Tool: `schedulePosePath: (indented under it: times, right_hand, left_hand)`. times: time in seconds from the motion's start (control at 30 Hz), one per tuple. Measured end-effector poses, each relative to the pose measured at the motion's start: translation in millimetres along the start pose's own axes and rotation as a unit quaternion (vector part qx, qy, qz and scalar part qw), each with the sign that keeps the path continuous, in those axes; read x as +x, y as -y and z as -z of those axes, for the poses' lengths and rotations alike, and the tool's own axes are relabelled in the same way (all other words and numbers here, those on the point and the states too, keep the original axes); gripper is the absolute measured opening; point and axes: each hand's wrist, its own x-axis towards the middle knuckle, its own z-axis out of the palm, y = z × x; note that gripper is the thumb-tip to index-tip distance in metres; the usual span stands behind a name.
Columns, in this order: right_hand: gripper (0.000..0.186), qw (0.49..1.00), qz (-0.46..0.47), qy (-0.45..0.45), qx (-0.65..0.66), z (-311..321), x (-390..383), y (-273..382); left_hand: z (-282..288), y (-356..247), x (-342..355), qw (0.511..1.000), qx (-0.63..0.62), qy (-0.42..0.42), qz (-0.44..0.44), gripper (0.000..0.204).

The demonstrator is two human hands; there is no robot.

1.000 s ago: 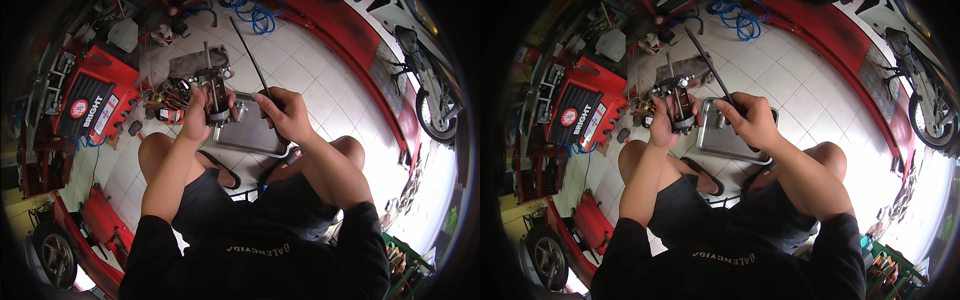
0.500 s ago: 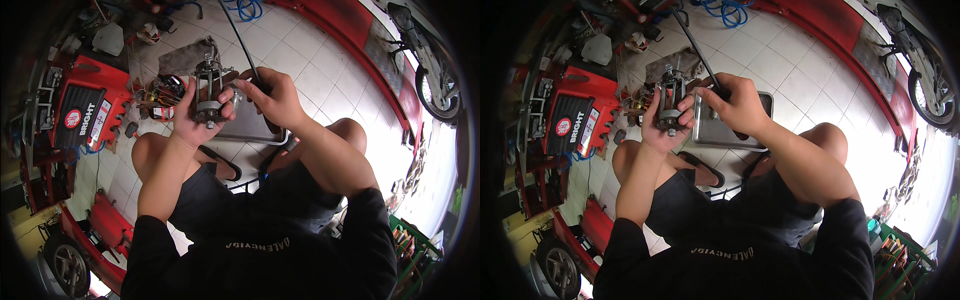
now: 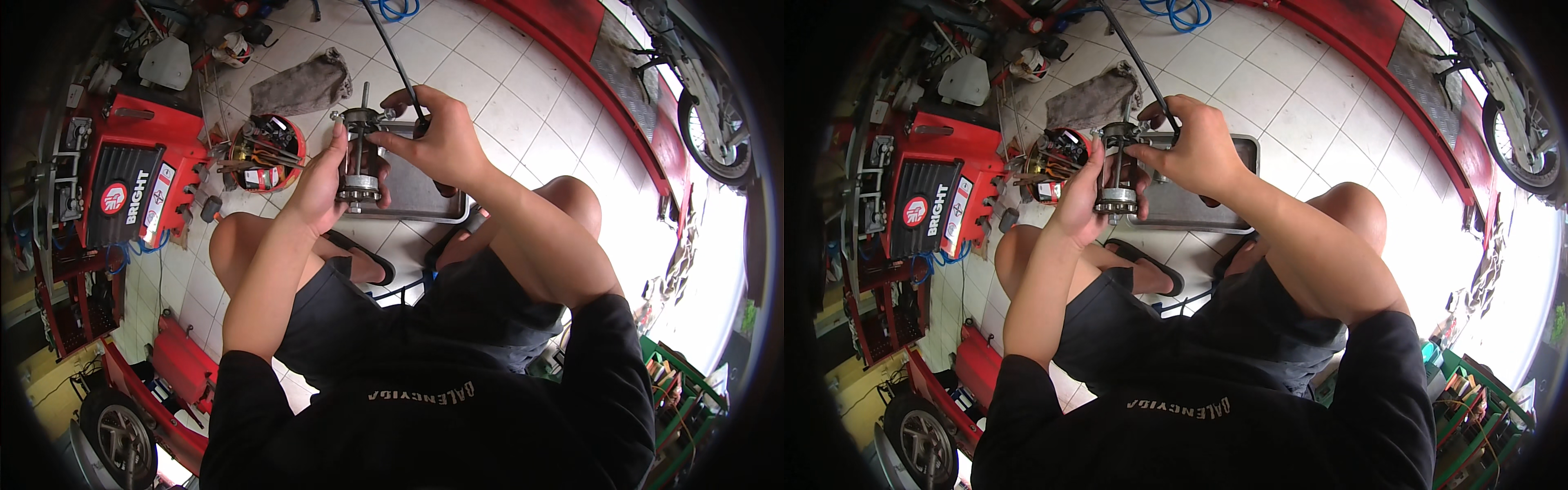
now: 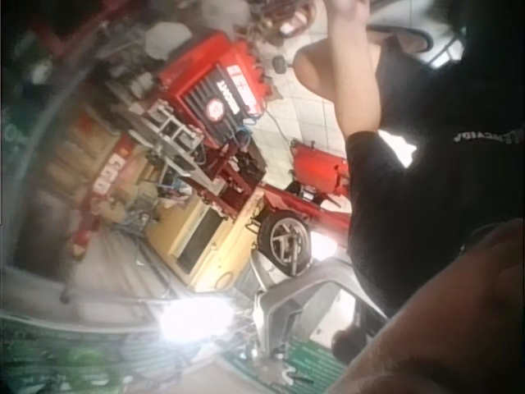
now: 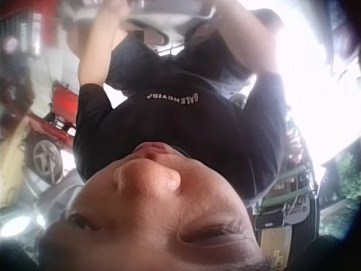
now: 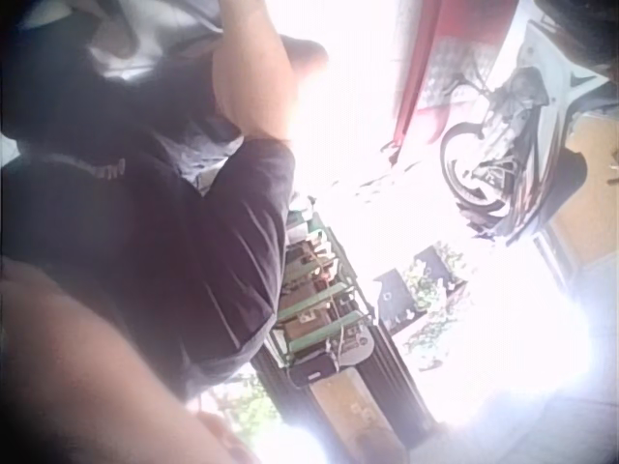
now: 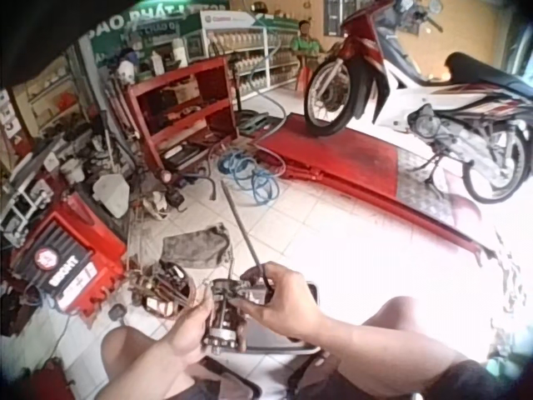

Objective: The person sits on a low stool in a workshop, using a screwdriver to disassemble a cylindrical metal part and a carburetor. They remove screws and internal components, placing them into a metal tray on the floor.

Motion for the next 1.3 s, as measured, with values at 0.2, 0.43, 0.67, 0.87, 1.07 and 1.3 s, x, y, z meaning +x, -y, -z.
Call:
schedulePosePath:
  times: [0.2,0.43,0.67,0.87,1.07,1.3]
  right_hand:
    - [0.039,0.999,0.000,0.016,0.029,0.5,-0.3,7.3]
    - [0.039,0.983,0.166,-0.015,0.070,5.5,-5.2,13.4]
    - [0.037,0.977,0.162,0.036,0.137,16.0,-21.4,25.4]
    - [0.025,0.965,0.160,0.057,0.200,19.9,-26.4,24.7]
    - [0.017,0.957,0.097,0.063,0.267,20.6,-29.1,26.5]
    - [0.017,0.962,0.070,0.073,0.252,24.9,-31.4,28.3]
  left_hand:
    - [-5.5,5.2,-4.9,0.987,0.133,-0.015,-0.084,0.061]
    - [0.4,5.8,-7.1,0.813,0.442,-0.039,-0.378,0.063]
    - [15.7,-7.6,-5.1,0.587,0.613,-0.050,-0.526,0.061]
    - [15.8,-6.0,-2.7,0.582,0.584,-0.052,-0.563,0.070]
    - [10.2,-12.4,-4.1,0.593,0.607,-0.041,-0.528,0.077]
    - [8.3,-10.7,-1.0,0.590,0.584,-0.008,-0.558,0.077]
